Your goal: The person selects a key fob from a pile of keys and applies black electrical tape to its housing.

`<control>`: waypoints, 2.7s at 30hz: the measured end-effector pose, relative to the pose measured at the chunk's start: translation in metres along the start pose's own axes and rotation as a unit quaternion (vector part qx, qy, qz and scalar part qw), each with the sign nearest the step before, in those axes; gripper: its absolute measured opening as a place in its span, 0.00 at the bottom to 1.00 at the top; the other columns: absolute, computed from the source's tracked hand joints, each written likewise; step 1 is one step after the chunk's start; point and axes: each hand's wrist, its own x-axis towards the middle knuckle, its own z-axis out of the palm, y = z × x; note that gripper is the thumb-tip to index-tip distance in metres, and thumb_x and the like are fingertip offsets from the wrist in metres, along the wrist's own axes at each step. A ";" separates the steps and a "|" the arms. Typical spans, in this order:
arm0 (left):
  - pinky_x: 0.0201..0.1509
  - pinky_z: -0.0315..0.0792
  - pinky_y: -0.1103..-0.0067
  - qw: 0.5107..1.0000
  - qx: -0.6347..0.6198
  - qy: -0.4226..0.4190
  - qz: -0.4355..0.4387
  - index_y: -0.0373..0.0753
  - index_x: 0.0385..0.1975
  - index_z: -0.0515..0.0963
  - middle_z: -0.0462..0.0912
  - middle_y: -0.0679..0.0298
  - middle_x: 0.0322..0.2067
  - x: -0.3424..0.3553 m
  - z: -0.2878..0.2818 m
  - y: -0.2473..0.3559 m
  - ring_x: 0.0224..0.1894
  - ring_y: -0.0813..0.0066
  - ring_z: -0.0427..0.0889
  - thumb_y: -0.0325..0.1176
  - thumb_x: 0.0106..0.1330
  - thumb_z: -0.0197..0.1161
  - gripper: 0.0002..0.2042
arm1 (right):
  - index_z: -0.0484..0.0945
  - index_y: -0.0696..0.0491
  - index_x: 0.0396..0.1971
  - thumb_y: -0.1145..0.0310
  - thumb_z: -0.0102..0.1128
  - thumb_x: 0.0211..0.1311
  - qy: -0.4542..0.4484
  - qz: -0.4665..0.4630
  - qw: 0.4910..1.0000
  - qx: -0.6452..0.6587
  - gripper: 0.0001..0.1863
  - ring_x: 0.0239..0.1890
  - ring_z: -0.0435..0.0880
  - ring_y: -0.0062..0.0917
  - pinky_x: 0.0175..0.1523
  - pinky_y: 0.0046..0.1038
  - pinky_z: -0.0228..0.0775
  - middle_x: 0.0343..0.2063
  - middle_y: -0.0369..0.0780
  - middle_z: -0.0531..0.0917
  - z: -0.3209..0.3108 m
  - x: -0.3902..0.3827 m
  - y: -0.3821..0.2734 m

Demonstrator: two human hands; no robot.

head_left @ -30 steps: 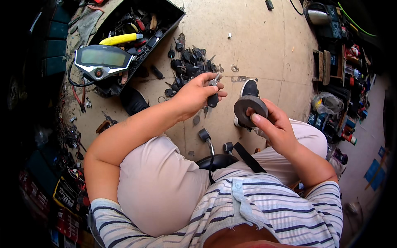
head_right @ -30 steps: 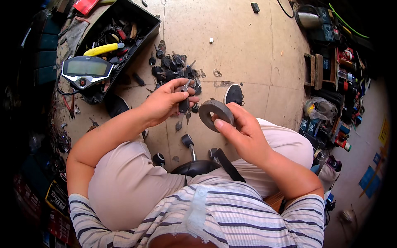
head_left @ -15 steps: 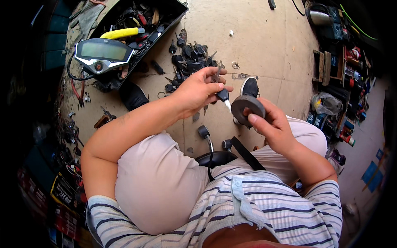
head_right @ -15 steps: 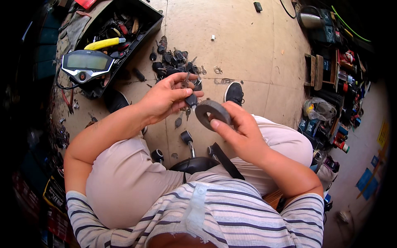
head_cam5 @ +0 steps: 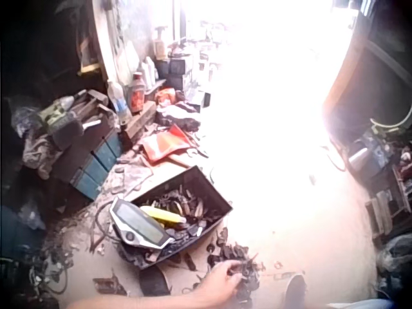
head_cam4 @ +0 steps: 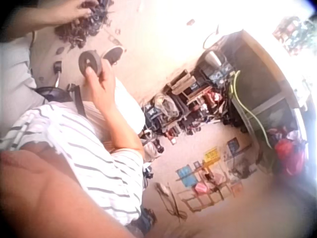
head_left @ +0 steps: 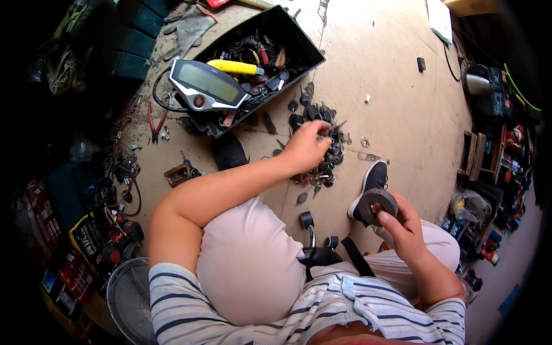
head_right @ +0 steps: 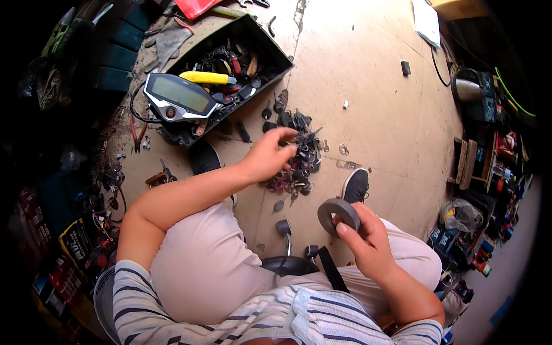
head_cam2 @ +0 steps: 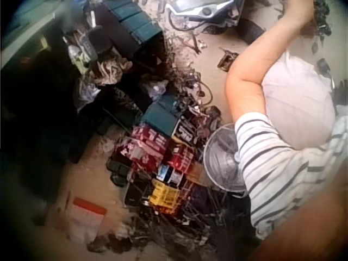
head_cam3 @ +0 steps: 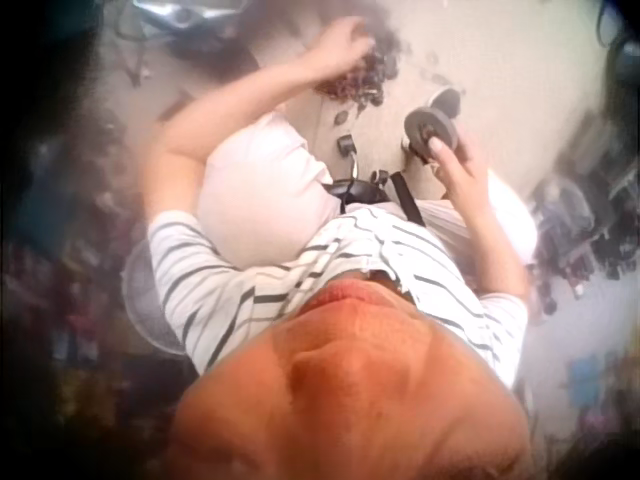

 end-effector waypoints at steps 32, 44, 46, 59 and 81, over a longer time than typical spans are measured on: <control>0.38 0.73 0.78 0.993 -0.043 0.090 0.059 0.31 0.42 0.75 0.81 0.63 0.31 0.067 -0.121 0.040 0.34 0.73 0.81 0.31 0.60 0.63 0.14 | 0.75 0.58 0.34 0.71 0.54 0.61 0.034 0.015 0.998 0.044 0.07 0.33 0.68 0.17 0.40 0.20 0.60 0.29 0.35 0.72 -0.003 0.000 0.002; 0.42 0.75 0.76 0.904 -0.308 -0.273 -0.120 0.37 0.47 0.68 0.76 0.62 0.37 -0.011 -0.031 0.077 0.40 0.72 0.79 0.33 0.64 0.58 0.14 | 0.73 0.57 0.36 0.69 0.53 0.63 0.078 -0.011 0.993 0.085 0.07 0.33 0.67 0.14 0.39 0.18 0.60 0.29 0.32 0.72 -0.009 0.007 -0.007; 0.39 0.75 0.79 0.901 -0.299 -0.282 -0.135 0.38 0.43 0.71 0.76 0.64 0.35 -0.014 -0.022 0.071 0.37 0.76 0.78 0.36 0.66 0.56 0.11 | 0.73 0.56 0.36 0.68 0.53 0.64 0.074 -0.003 0.993 0.092 0.07 0.33 0.66 0.13 0.39 0.17 0.59 0.29 0.31 0.72 -0.009 0.007 -0.009; 0.24 0.62 0.89 0.927 -0.121 -0.343 -0.092 0.45 0.43 0.74 0.78 0.73 0.28 -0.021 -0.004 0.060 0.29 0.88 0.76 0.45 0.64 0.58 0.14 | 0.74 0.57 0.40 0.67 0.52 0.65 0.086 0.047 0.985 0.141 0.10 0.33 0.70 0.14 0.38 0.17 0.62 0.32 0.32 0.76 -0.016 0.009 -0.002; 0.42 0.72 0.68 0.880 0.256 0.246 0.314 0.35 0.31 0.77 0.78 0.52 0.31 0.098 -0.079 0.032 0.36 0.54 0.78 0.23 0.56 0.52 0.07 | 0.74 0.57 0.38 0.67 0.52 0.63 0.059 0.020 0.989 0.134 0.09 0.39 0.71 0.17 0.46 0.20 0.62 0.36 0.34 0.75 -0.011 -0.008 -0.024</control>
